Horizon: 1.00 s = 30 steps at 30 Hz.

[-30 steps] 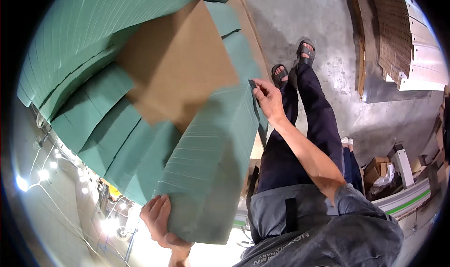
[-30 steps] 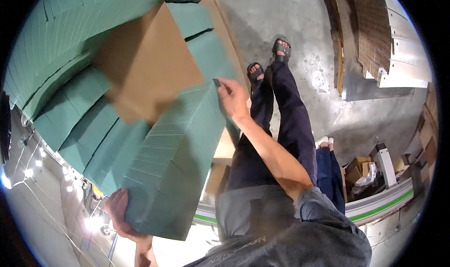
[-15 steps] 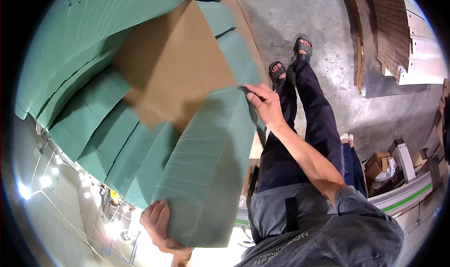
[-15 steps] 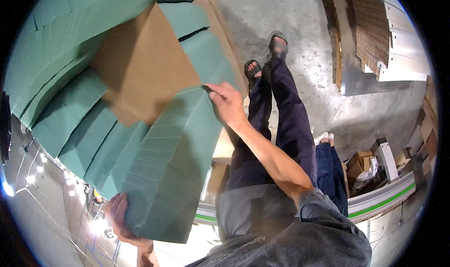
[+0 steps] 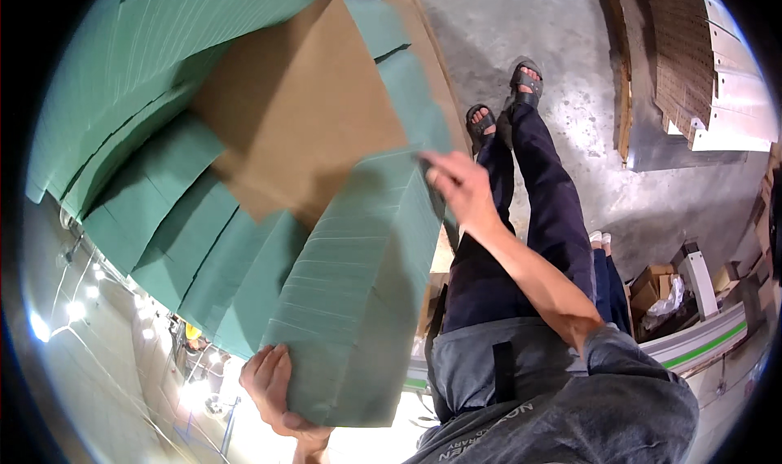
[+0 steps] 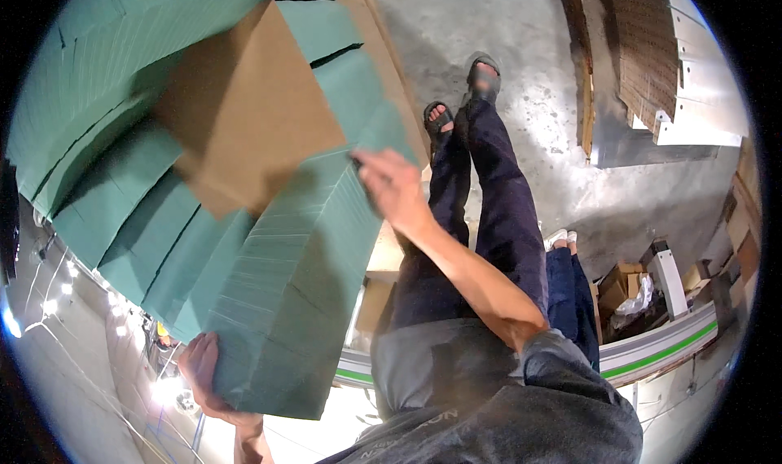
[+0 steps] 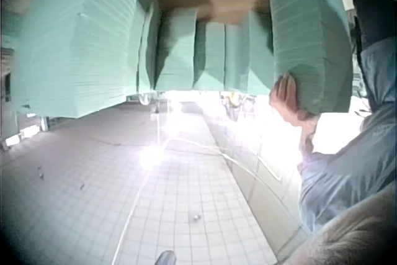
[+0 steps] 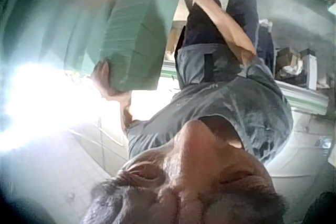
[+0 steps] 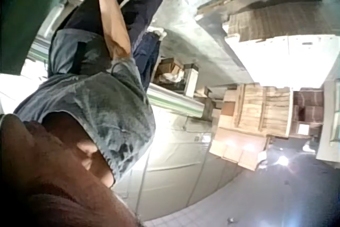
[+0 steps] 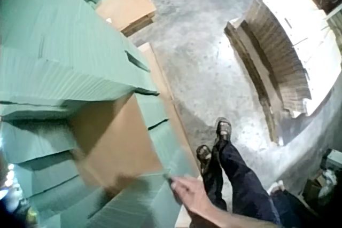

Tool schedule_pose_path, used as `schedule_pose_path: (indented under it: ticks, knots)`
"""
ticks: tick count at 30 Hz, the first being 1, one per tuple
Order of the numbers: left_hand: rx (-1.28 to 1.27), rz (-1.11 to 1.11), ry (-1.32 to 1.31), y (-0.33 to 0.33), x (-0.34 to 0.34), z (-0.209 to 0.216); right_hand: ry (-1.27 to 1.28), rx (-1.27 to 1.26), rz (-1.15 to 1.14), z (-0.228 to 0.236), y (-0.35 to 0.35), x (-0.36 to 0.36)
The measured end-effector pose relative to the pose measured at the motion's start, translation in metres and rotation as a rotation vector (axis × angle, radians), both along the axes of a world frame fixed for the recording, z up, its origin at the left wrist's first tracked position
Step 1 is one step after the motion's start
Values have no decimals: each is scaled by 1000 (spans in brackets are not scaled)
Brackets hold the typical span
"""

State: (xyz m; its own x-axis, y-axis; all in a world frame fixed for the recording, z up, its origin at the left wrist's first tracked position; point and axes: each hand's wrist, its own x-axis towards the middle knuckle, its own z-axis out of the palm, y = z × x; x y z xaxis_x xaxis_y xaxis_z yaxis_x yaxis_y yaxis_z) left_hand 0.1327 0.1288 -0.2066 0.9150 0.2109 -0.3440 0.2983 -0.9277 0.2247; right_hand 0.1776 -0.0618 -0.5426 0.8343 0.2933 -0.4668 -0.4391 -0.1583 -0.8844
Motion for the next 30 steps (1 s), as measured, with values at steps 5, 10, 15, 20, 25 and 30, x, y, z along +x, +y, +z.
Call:
schedule_pose_path:
  ticks: [5, 10, 15, 20, 25, 30]
  knots:
    - [15, -54, -17, 5, -1, 12, 4, -82, -11, -9, 28, 2]
    - [-4, -37, -155, 5, -5, -7, -64, 54, 200, 51, -2, 10]
    - [19, -42, -222, -9, -3, -10, 10, 73, 112, -64, -30, 17]
    - [-11, -53, -280, -2, -7, -3, 38, 112, 156, -94, -32, 16]
    - [12, -45, -331, 4, -6, -3, 136, -21, 284, -59, -14, 38]
    - [1, -44, -313, 3, -2, -5, -31, -4, 274, -90, -23, 44]
